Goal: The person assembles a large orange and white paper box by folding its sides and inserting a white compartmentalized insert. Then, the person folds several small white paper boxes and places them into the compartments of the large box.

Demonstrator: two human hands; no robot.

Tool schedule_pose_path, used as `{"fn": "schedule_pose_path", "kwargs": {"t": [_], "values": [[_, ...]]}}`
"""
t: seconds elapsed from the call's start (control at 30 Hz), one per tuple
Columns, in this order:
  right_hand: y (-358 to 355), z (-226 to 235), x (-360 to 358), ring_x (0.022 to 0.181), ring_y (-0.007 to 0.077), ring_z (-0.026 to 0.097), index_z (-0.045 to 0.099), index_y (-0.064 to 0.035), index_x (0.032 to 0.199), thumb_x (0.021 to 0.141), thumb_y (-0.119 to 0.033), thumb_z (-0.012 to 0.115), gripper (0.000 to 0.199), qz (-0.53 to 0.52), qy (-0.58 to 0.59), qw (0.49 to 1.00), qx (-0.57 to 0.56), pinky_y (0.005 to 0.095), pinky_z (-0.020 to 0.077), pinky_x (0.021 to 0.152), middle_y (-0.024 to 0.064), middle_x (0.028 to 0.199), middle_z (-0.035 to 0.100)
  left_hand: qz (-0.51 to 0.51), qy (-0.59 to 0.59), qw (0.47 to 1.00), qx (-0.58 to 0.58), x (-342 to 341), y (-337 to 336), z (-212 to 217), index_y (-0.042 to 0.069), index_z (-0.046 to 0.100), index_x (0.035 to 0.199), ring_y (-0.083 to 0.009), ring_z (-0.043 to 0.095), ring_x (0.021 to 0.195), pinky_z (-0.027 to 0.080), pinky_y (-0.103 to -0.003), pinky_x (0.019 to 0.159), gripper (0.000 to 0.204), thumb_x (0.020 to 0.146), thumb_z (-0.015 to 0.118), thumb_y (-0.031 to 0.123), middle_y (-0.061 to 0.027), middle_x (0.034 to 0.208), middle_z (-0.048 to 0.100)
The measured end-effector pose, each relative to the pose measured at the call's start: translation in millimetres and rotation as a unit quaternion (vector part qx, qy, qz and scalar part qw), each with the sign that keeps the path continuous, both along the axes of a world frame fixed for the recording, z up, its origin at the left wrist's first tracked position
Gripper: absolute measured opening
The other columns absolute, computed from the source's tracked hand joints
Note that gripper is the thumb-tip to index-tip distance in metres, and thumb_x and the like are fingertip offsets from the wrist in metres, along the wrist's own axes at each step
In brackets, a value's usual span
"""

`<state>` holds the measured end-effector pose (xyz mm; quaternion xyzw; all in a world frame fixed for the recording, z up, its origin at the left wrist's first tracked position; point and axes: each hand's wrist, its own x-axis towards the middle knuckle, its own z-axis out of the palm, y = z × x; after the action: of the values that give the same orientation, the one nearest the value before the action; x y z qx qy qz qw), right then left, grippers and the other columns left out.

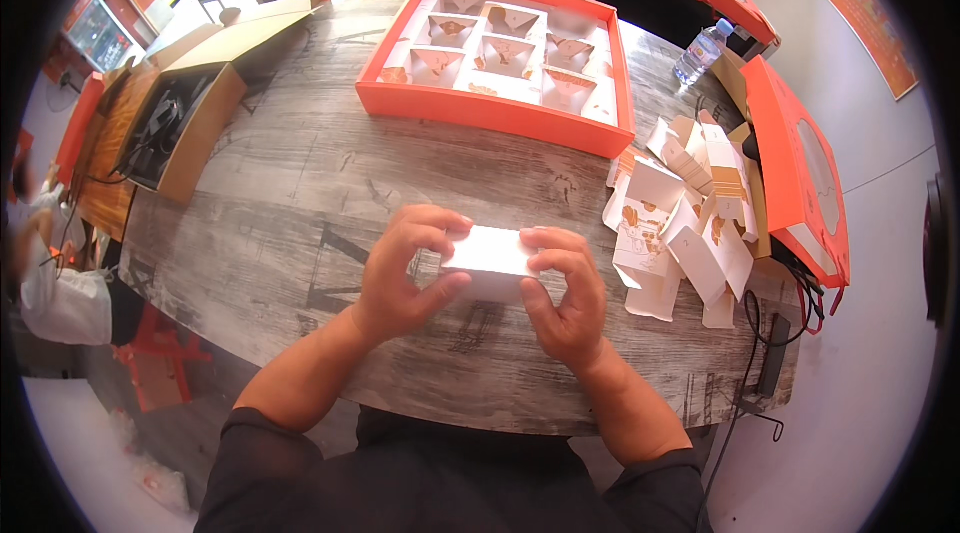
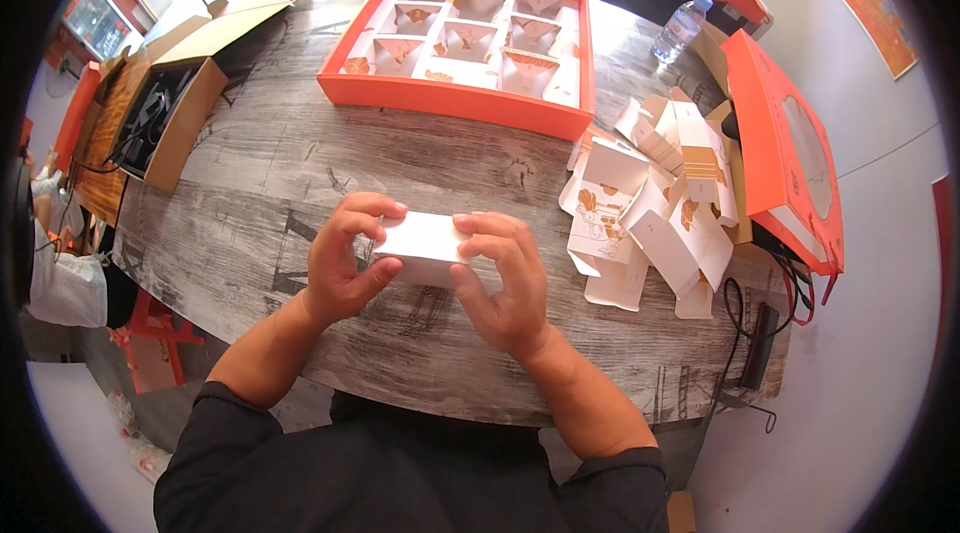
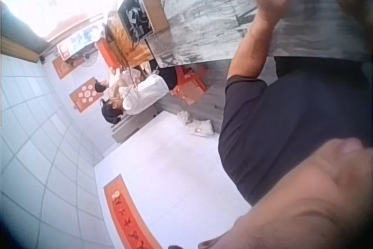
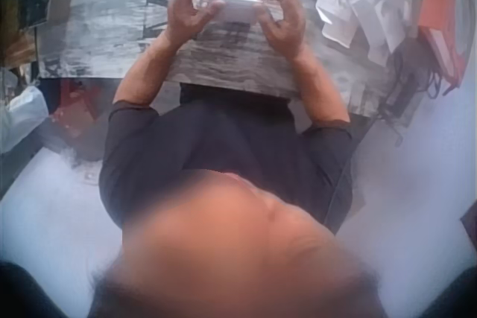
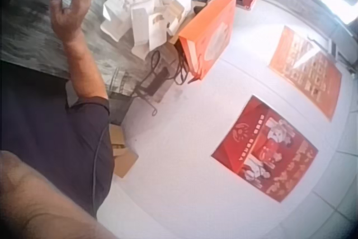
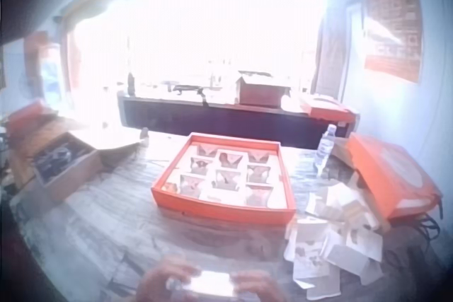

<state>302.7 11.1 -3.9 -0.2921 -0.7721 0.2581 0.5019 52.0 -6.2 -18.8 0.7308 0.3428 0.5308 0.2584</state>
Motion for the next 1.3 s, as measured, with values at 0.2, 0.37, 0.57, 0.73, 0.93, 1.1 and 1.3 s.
{"fn": "schedule_pose_path", "kwargs": {"t": [0.2,0.37,0.57,0.73,0.93,1.1,1.3], "values": [[0,3,0,0.122,0.0400,0.067,0.064,-0.0059,0.106,0.088,-0.001,0.078,0.023,-0.016,-0.008,0.999,0.028,0.0491,0.0527,0.106,0.0177,0.124,0.074,0.021,0.034,0.998,0.047,3,1,8,0.010,0.055,0.107,-0.0328,0.061,0.123,0.047,-0.047,0.108,0.033,0.091,0.083,0.009,-0.0192,0.130,0.068],[2,1,-1,0.121,0.0403,0.067,0.064,-0.0068,0.103,0.086,0.000,0.078,0.023,-0.018,-0.020,0.999,0.021,0.0498,0.0523,0.106,0.0177,0.125,0.073,0.009,0.026,1.000,0.006,0,1,5,0.010,0.058,0.100,-0.0309,0.060,0.124,0.047,-0.045,0.108,0.027,0.089,0.082,0.005,-0.0186,0.132,0.067],[1,0,0,0.125,0.0384,0.064,0.064,-0.0065,0.101,0.083,0.000,0.078,0.024,-0.004,-0.020,1.000,-0.012,0.0484,0.0537,0.105,0.0205,0.136,0.067,0.010,0.016,0.999,-0.040,1,1,4,0.010,0.060,0.090,-0.0317,0.062,0.124,0.049,-0.043,0.105,0.024,0.087,0.083,0.009,-0.0175,0.136,0.065],[2,-1,0,0.130,0.0378,0.063,0.065,-0.0074,0.103,0.081,0.000,0.080,0.028,0.006,-0.022,1.000,-0.019,0.0466,0.0562,0.102,0.0214,0.146,0.062,-0.010,0.024,0.997,-0.068,-3,2,5,0.011,0.059,0.096,-0.0296,0.058,0.132,0.043,-0.042,0.114,0.030,0.090,0.087,0.019,-0.0195,0.142,0.061],[5,-5,0,0.132,0.0392,0.063,0.067,-0.0091,0.107,0.078,0.001,0.083,0.035,0.025,-0.058,0.998,0.004,0.0473,0.0557,0.103,0.0215,0.148,0.059,-0.038,0.017,0.995,-0.089,-4,3,4,0.011,0.058,0.099,-0.0284,0.058,0.130,0.045,-0.042,0.112,0.033,0.092,0.088,0.023,-0.0198,0.141,0.061],[2,3,-6,0.128,0.0384,0.065,0.067,-0.0066,0.118,0.077,0.003,0.082,0.045,0.008,-0.039,0.999,-0.016,0.0467,0.0566,0.104,0.0186,0.143,0.063,-0.034,-0.099,0.976,-0.191,-4,-4,-1,0.008,0.059,0.105,-0.0269,0.059,0.128,0.045,-0.042,0.112,0.028,0.092,0.083,0.014,-0.0193,0.138,0.062],[1,4,-6,0.132,0.0364,0.065,0.067,-0.0063,0.129,0.072,0.011,0.077,0.060,0.002,-0.091,0.989,0.117,0.0467,0.0584,0.109,0.0127,0.139,0.066,-0.059,-0.036,0.989,-0.131,-14,4,6,0.008,0.059,0.116,-0.0262,0.056,0.133,0.046,-0.039,0.107,0.036,0.089,0.081,0.019,-0.0192,0.146,0.059]]}}
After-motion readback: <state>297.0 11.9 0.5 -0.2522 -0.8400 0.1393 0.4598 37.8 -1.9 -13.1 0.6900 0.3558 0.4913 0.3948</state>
